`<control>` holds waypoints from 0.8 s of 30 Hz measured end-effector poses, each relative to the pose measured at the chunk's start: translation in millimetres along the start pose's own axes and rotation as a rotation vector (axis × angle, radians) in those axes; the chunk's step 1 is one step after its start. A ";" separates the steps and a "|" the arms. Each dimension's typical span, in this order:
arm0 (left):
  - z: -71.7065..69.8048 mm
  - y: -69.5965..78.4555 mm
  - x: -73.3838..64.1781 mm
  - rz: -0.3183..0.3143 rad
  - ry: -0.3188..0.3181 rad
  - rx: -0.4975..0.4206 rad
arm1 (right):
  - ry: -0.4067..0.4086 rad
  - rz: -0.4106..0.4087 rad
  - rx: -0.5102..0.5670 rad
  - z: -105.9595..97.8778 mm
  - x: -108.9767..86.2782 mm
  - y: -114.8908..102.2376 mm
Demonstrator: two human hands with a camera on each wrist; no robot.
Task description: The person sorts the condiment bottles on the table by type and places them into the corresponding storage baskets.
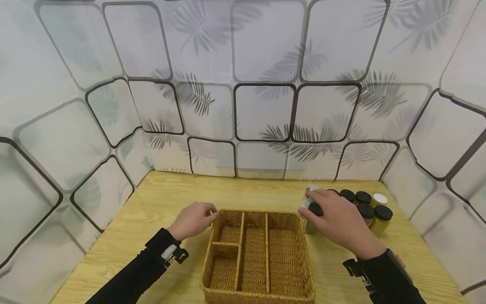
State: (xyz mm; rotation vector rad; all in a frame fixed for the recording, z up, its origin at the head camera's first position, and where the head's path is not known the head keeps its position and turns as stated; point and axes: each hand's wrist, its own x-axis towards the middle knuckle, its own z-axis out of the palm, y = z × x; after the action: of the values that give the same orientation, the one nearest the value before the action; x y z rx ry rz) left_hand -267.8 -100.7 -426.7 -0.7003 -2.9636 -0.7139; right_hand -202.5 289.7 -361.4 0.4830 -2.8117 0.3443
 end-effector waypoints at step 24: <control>11.4 -2.6 -2.1 -0.034 -0.098 -0.062 | 0.018 0.000 0.005 10.2 -14.2 13.4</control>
State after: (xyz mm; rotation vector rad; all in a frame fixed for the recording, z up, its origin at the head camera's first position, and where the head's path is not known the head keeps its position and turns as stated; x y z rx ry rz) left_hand -266.1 -98.7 -438.3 -0.7097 -3.0613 -0.7993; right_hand -196.5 303.3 -377.6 0.4785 -2.7945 0.3542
